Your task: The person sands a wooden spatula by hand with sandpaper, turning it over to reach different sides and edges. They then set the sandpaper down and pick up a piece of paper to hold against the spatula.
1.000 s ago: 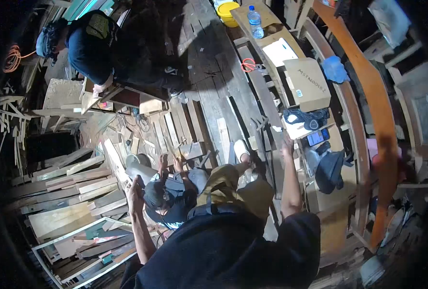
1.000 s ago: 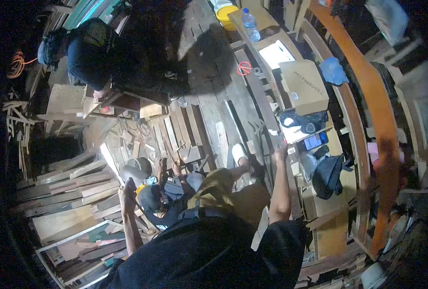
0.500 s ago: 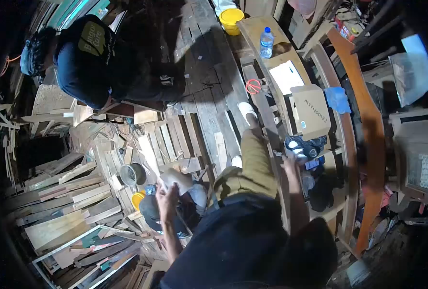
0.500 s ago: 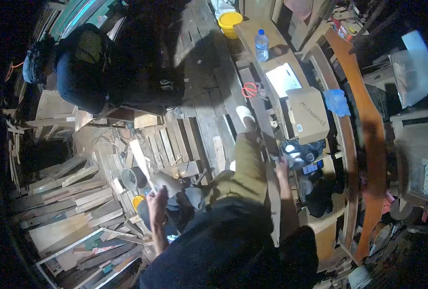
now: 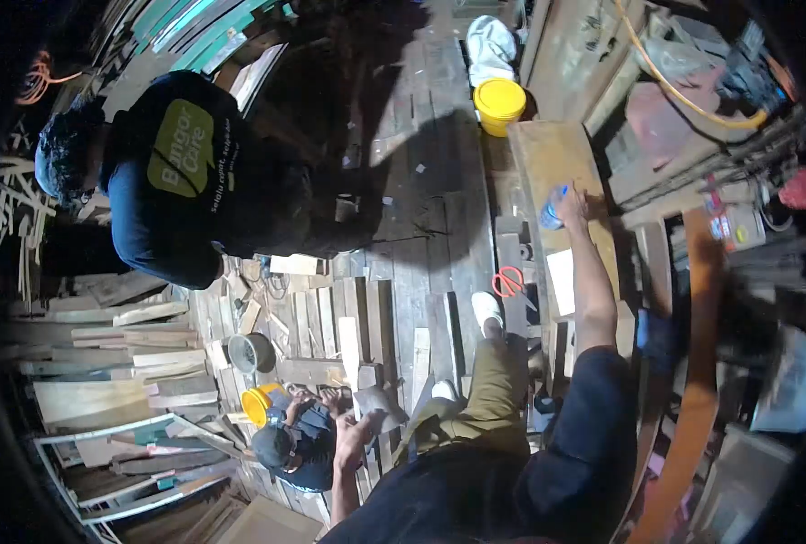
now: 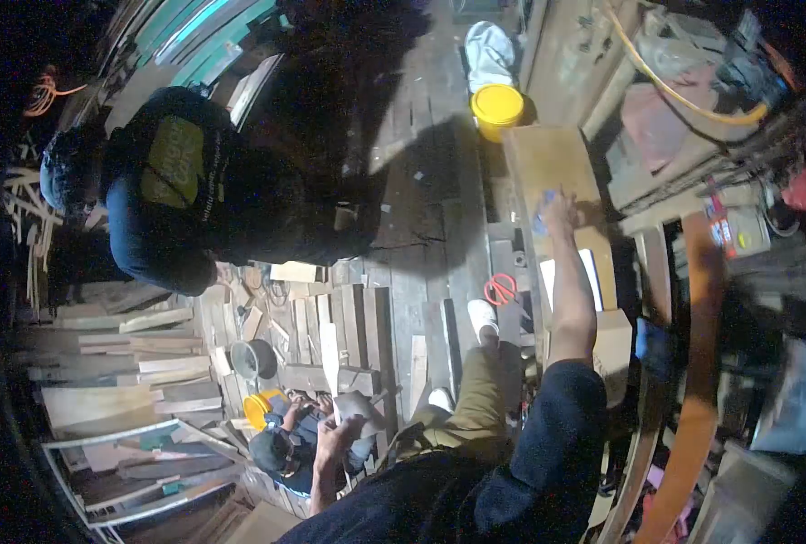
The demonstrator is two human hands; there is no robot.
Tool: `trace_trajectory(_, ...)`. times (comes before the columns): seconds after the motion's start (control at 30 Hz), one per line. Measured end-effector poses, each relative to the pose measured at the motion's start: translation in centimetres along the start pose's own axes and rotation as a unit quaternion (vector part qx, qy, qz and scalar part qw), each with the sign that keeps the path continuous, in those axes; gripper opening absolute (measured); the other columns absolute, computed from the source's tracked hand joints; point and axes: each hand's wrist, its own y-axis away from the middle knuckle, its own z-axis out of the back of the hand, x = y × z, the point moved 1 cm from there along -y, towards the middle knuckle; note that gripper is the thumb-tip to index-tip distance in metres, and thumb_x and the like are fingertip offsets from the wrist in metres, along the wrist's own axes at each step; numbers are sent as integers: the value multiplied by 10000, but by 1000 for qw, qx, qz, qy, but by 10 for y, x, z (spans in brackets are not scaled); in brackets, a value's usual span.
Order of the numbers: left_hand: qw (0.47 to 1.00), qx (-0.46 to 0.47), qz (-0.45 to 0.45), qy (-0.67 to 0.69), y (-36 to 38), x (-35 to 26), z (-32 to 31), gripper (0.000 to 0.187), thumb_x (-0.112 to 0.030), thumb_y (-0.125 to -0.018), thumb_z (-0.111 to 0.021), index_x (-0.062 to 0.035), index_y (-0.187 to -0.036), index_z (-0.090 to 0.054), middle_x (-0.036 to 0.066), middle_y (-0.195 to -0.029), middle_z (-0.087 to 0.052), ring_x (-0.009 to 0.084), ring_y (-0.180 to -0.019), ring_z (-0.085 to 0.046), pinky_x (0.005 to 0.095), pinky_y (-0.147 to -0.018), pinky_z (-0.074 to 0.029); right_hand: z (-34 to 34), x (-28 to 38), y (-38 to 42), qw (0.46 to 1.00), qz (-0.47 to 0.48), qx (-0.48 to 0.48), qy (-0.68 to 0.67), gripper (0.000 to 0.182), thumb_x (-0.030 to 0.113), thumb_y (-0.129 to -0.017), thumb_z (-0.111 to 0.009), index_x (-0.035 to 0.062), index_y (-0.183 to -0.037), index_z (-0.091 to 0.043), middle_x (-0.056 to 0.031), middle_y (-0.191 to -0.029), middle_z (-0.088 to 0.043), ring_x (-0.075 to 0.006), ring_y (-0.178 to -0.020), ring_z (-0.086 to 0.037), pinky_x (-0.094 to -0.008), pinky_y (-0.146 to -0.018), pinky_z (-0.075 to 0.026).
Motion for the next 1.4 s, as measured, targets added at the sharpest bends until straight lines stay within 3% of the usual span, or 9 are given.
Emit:
trace_trajectory(0.13, 993, -71, 56, 77, 19, -37, -20, 186, -170, -889, -665, 13, -910, -690, -22, -659, -585, 41, -529, -470, 217, -473, -331, -26, -10, -18, 981, 8, 192, 19, 428, 331, -924, -515, 66, -1259, -540, -264, -1201, -579, -408, -1047, -602, -500, -854, -488)
trace_trajectory(0.23, 992, -95, 50, 72, 22, -39, -21, 195, -198, -887, -675, -4, -904, -689, -14, -674, -598, 45, -533, -483, 212, -468, -341, 5, 8, 39, 977, 188, 98, -35, 392, 286, -938, -524, 7, -1213, -529, -260, -1082, -591, -437, -1035, -574, -496, -876, -471)
trace_trajectory(0.33, 983, -110, 20, 142, 53, -37, -13, 252, -274, -879, -672, -23, -855, -677, -9, -664, -599, 53, -535, -480, 217, -480, -353, 49, 39, 114, 940, 279, 126, -150, 512, 155, -860, -645, 1, -1320, -483, -274, -1279, -505, -417, -1174, -497, -456, -995, -394)
trace_trajectory(0.47, 931, -275, -22, 238, 114, -2, -7, 264, -277, -832, -716, -63, -701, -635, -38, -578, -523, 40, -473, -421, 236, -432, -301, 97, 102, 221, 849, 507, 71, -132, 412, 157, -812, -706, -69, -1133, -584, -280, -1027, -624, -448, -951, -597, -478, -839, -481)
trace_trajectory(0.73, 632, -495, -53, 594, 256, 187, -48, 162, -170, -887, -694, -53, -846, -590, -94, -557, -371, 7, -431, -318, 222, -387, -204, 145, 211, 473, 562, 761, 273, -177, 286, 171, -762, -791, -13, -798, -576, -147, -682, -566, -291, -559, -536, -384, -547, -457)
trace_trajectory(0.97, 235, -651, -44, 720, 374, 367, -93, 111, -128, -879, -683, -61, -918, -604, -87, -618, -416, 0, -444, -339, 190, -374, -244, 104, 267, 772, 347, 833, 378, -206, 291, 163, -770, -801, -28, -838, -592, -116, -741, -633, -190, -588, -572, -313, -566, -498)
trace_trajectory(1.23, 80, -695, -31, 714, 495, 516, -142, 145, -148, -867, -708, -97, -852, -574, -93, -580, -409, 2, -421, -323, 200, -363, -242, 162, 203, 1076, 367, 747, 539, -131, 325, 276, -818, -773, 9, -914, -615, -88, -802, -635, -172, -674, -591, -349, -637, -510)
trace_trajectory(1.33, 47, -745, 26, 664, 514, 535, -118, 166, -193, -878, -702, -120, -842, -557, -91, -597, -416, -2, -425, -319, 190, -358, -226, 143, 187, 1159, 232, 821, 477, -211, 274, 232, -802, -790, 23, -897, -639, -76, -815, -626, -158, -638, -541, -325, -612, -495)
trace_trajectory(1.4, 8, -739, 39, 672, 505, 548, -114, 141, -161, -862, -711, -90, -849, -590, -64, -611, -475, 21, -428, -353, 194, -353, -246, 180, 160, 1213, 251, 798, 530, -143, 239, 190, -786, -802, 24, -877, -657, -60, -806, -627, -123, -683, -548, -268, -620, -467)
